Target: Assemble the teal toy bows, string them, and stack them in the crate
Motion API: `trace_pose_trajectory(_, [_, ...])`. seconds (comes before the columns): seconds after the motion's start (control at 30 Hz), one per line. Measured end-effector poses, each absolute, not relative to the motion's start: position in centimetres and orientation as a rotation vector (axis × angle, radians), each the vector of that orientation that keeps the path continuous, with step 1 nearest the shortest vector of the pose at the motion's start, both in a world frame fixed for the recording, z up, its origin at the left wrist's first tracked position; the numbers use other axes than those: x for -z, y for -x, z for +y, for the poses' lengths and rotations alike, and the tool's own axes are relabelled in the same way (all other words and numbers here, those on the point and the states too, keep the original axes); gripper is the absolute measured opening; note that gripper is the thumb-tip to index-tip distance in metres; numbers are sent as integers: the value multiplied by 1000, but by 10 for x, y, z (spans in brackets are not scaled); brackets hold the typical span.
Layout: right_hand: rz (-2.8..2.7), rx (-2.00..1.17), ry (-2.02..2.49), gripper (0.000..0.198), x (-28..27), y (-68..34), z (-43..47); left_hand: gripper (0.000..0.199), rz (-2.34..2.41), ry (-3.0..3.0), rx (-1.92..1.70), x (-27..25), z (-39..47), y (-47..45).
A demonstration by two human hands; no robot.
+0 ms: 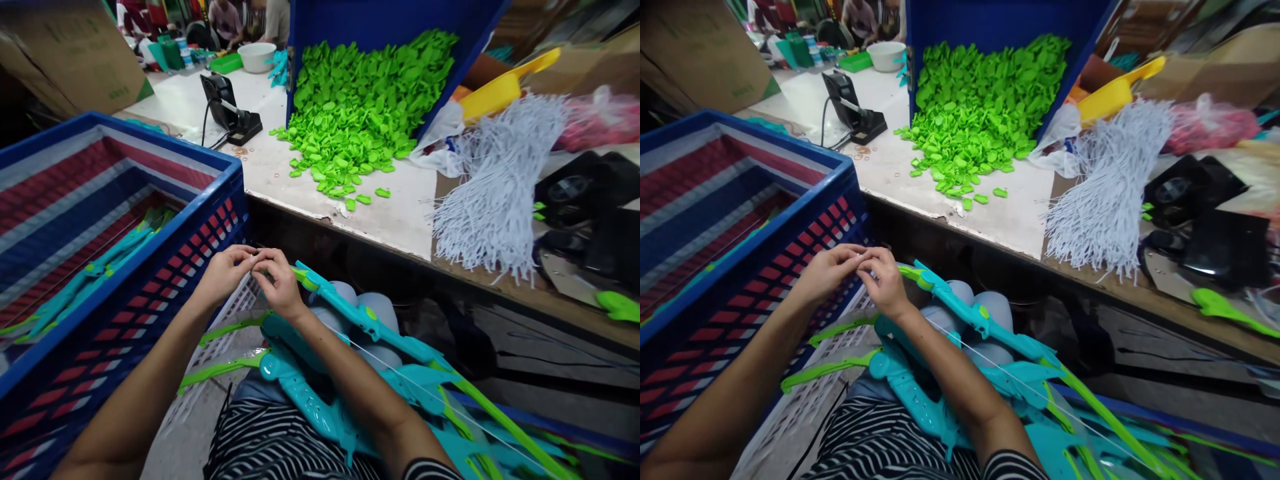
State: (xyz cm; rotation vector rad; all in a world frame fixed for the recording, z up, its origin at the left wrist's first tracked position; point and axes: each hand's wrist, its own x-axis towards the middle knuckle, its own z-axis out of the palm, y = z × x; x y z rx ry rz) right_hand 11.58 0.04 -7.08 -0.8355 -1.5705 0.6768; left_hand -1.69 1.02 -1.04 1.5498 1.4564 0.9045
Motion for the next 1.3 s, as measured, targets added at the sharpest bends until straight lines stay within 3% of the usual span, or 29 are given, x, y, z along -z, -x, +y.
trace_pose_trajectory(0.13, [-1510, -686, 897, 9, 78, -110, -5, 25, 1446, -1497, -848, 13, 9, 20])
trace_pose_trajectory(0.27, [-1444, -755, 907, 9, 81, -107, -5, 12, 1706, -1814, -1060, 14, -1, 14])
trace_pose_trajectory(0.4, [-1298, -812, 954, 9, 71, -109, -1, 17, 1607, -1441, -1253, 13, -9, 0])
trace_pose_trajectory(0.6, [-1236, -685, 978, 12, 62, -112, -1, 31, 1384, -1085, -1081, 3, -3, -4])
trace_pose_trajectory(0.8, [-1253, -584, 928, 17, 65, -111, 0, 27, 1358, -1148, -975, -3, -3, -5])
trace_pose_trajectory(1.0, [-1323, -842, 906, 19, 62, -121, 2, 28, 1362, -977, -1142, 8, -6, -11])
trace_pose_trajectory(1.3, [-1508, -597, 910, 17, 62, -126, 5, 18, 1302, -814, -1084, 1, 1, -6])
